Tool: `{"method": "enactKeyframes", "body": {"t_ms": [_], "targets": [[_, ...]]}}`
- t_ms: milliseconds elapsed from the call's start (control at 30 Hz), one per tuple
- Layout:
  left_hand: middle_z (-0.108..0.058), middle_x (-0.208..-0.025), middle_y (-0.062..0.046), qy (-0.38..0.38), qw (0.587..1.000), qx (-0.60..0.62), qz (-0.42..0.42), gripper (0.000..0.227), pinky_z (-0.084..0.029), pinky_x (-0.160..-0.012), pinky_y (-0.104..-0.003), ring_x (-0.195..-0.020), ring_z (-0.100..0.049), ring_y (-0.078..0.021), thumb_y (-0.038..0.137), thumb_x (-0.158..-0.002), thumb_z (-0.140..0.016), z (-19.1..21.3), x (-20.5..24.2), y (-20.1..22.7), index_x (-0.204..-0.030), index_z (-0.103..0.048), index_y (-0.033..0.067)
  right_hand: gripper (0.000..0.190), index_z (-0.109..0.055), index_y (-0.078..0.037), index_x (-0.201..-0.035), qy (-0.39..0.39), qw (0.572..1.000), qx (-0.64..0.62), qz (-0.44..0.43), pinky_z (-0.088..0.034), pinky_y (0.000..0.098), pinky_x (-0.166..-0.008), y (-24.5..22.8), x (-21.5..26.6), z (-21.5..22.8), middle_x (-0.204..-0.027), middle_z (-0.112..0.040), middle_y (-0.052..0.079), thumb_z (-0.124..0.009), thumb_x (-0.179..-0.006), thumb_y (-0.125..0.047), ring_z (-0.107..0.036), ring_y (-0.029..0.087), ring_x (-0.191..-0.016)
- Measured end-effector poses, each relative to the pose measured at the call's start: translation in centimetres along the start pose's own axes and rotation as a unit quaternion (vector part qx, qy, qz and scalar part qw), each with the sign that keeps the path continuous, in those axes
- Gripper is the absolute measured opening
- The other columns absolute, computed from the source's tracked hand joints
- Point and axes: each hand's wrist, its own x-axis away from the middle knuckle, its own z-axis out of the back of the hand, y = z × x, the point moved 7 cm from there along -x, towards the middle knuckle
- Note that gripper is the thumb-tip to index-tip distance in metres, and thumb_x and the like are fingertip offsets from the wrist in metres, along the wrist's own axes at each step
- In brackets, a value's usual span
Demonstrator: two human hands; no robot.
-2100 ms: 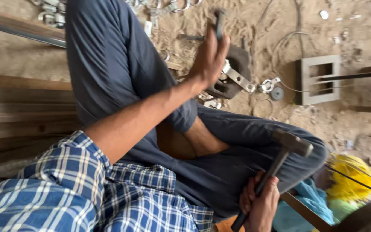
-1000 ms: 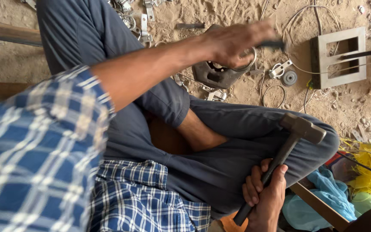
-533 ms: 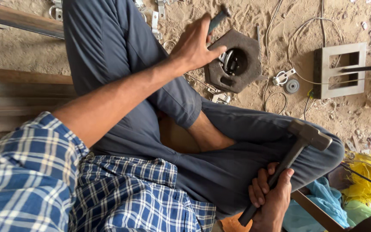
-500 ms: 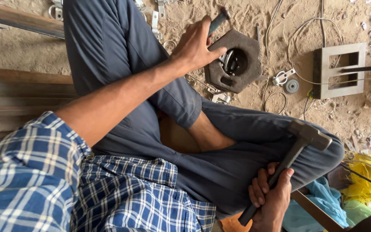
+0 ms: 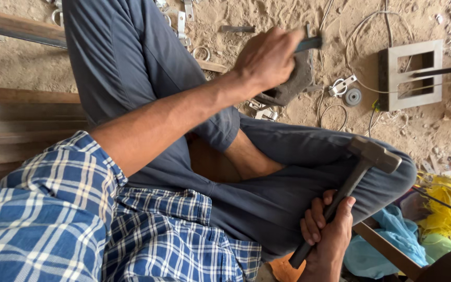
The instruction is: The person sits cross-legged on the ground and uses a hammer to strike a metal part held in their left hand. They repeatedly hit the metal piece, occasionally adjusting its position, while surrounded by similar metal parts and tools.
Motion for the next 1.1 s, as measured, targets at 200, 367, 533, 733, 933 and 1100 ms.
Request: {"method": "enactKeyframes", "body": {"t_ms": [200, 367, 533, 733, 933, 1100], "targets": [[-0.044, -0.084, 0.001, 0.277, 0.911, -0.138, -0.273, 0.036, -0.042, -0.048, -0.024, -0.064, -0.045, -0.0096, 0.006, -0.108, -0.057, 4.4, 0.5, 8.1, -0.142, -0.046, 0.0051, 0.049, -0.045, -0.009, -0.098, -0.012, 1.000, -0.018, -0.004, -0.023, 0.0209, -0.029, 0.1, -0.1, 0.2, -0.054, -0.030, -0.003, -0.030, -0.111, -0.054, -0.025, 0.005, -0.035], [-0.045, -0.077, 0.002, 0.246, 0.919, -0.153, -0.268, 0.030, -0.040, -0.041, -0.021, -0.056, -0.044, -0.0078, 0.008, -0.105, -0.059, 5.7, -0.5, 11.2, -0.134, -0.054, 0.0052, 0.049, -0.044, -0.010, -0.098, -0.026, 0.999, -0.038, 0.000, -0.022, 0.0209, -0.029, 0.2, 0.0, 0.4, -0.055, -0.030, -0.004, -0.030, -0.111, -0.055, -0.024, 0.005, -0.036], [-0.053, -0.063, -0.001, 0.025, 0.996, 0.053, -0.065, 0.013, -0.038, -0.032, -0.023, -0.043, -0.049, -0.0058, -0.001, -0.106, -0.051, 6.9, -1.3, 8.9, -0.116, -0.060, 0.0019, 0.048, -0.044, -0.010, -0.098, -0.026, 0.999, -0.045, -0.002, -0.022, 0.0210, -0.029, 0.3, -0.1, 0.3, -0.055, -0.030, -0.003, -0.030, -0.111, -0.054, -0.024, 0.005, -0.035], [-0.065, -0.075, -0.003, 0.130, 0.977, 0.153, 0.075, 0.022, -0.047, -0.039, -0.026, -0.052, -0.062, -0.0082, 0.018, -0.094, -0.078, 7.4, 2.9, -2.0, -0.097, -0.061, 0.0037, 0.048, -0.044, -0.010, -0.098, -0.039, 0.997, -0.059, -0.001, -0.023, 0.0208, -0.029, 0.4, -0.2, 0.4, -0.055, -0.030, -0.004, -0.029, -0.112, -0.054, -0.025, 0.005, -0.036], [-0.065, -0.079, -0.007, 0.087, 0.947, 0.189, 0.245, 0.025, -0.049, -0.042, -0.032, -0.056, -0.062, -0.0159, 0.024, -0.097, -0.074, 5.5, 6.2, -9.2, -0.098, -0.060, 0.0043, 0.049, -0.045, -0.010, -0.098, -0.023, 0.999, -0.028, -0.008, -0.023, 0.0206, -0.028, 0.4, -0.2, 0.5, -0.055, -0.030, -0.004, -0.027, -0.112, -0.054, -0.024, 0.004, -0.036], [-0.067, -0.075, -0.004, 0.133, 0.975, 0.080, 0.158, 0.038, -0.048, -0.046, -0.026, -0.058, -0.064, -0.0113, 0.032, -0.090, -0.083, 6.0, 4.6, -8.8, -0.098, -0.061, 0.0027, 0.049, -0.044, -0.011, -0.100, -0.039, 0.998, -0.042, -0.009, -0.024, 0.0190, -0.029, 0.4, -0.4, 0.4, -0.056, -0.030, -0.005, -0.027, -0.114, -0.054, -0.025, 0.004, -0.036]]}}
